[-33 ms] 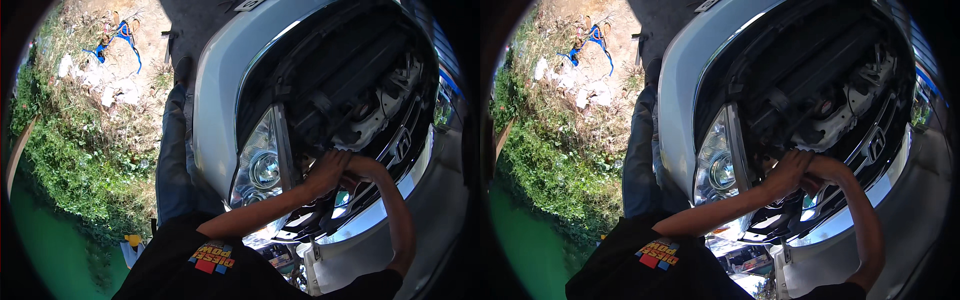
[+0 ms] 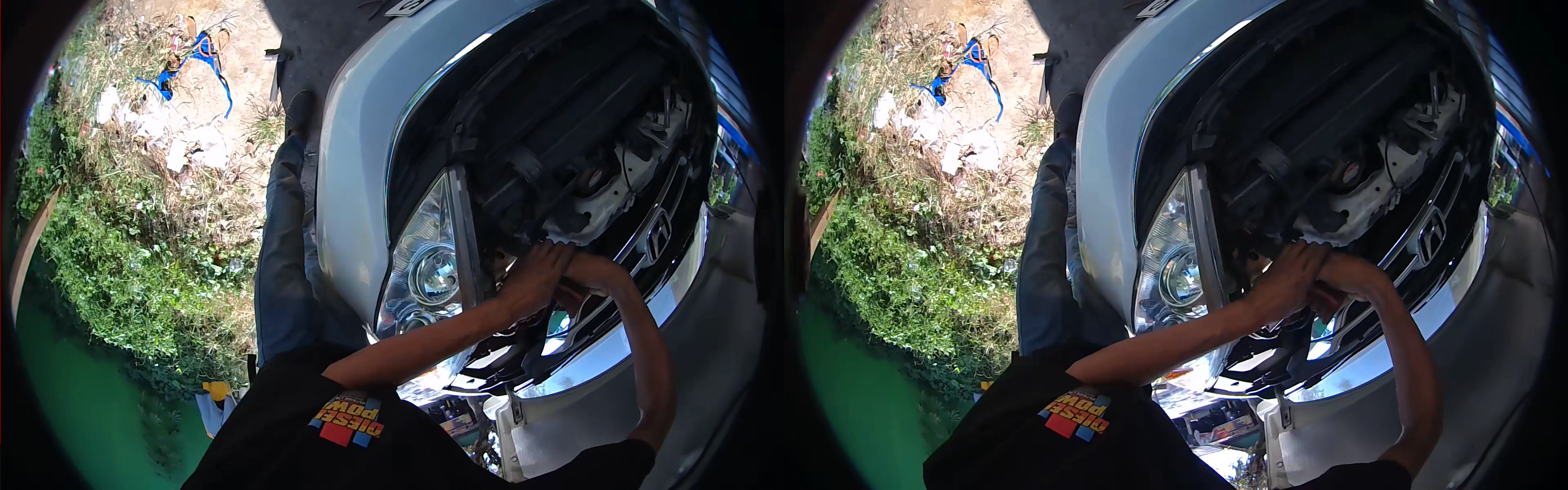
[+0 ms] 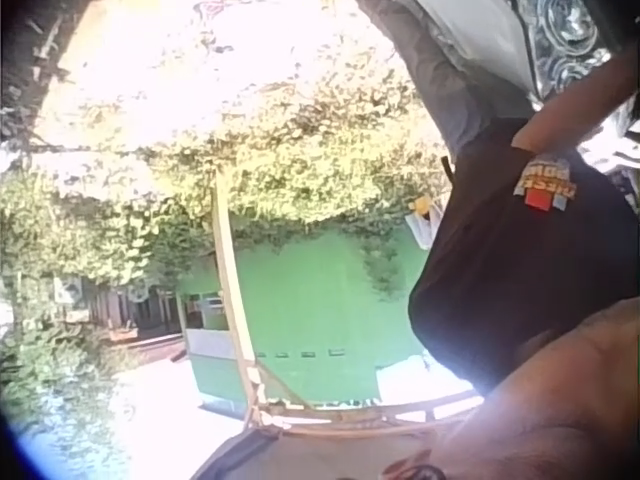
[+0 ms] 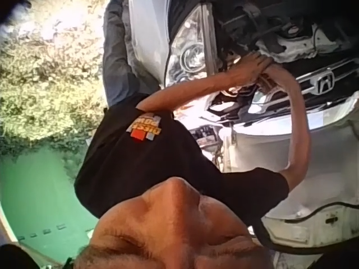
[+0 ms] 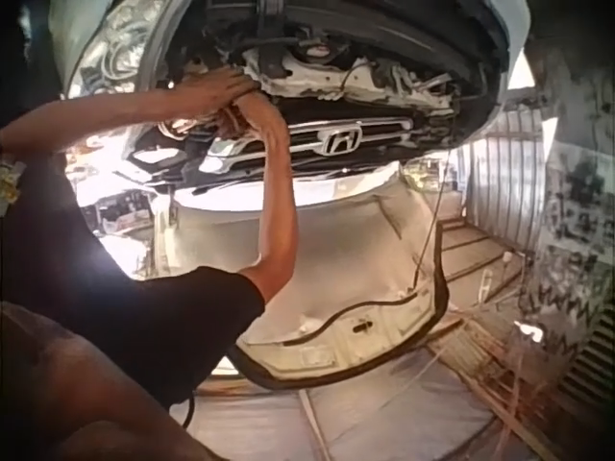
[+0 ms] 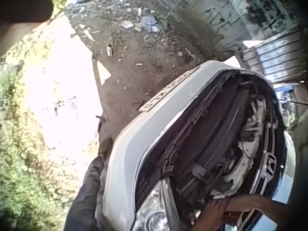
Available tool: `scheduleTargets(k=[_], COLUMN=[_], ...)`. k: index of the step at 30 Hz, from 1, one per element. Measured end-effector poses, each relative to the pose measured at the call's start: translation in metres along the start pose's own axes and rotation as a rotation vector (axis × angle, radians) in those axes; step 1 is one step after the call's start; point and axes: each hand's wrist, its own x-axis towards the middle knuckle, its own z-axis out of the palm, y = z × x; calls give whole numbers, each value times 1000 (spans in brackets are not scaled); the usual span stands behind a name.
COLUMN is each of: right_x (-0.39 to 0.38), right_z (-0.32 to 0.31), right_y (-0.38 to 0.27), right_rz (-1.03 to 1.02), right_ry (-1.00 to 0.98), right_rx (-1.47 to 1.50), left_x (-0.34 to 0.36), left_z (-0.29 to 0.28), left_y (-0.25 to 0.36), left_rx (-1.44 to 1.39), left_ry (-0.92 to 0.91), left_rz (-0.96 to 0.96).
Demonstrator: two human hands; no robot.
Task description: Repair or adjust a car headlight assembly under the hood.
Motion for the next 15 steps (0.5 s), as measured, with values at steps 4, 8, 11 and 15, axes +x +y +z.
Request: scheduleTargets(k=[4, 8, 11, 15], right_x=[20, 22, 24, -26], right_z=[-8, -4, 3, 53], right_y=[25, 35, 59, 33], right_rz=[-67, -424, -530, -414], right_ry=[104, 279, 467, 634], right_rx=[-88, -362, -258, -218], left_x=[2, -1, -1, -1], left_z=[-12, -6, 2, -1], left_y=[0, 0, -2, -6], left_rx=[-66, -96, -38, -47], left_ry=[-109, -95, -88, -121], left_rz=[-62, -68, 9, -13])
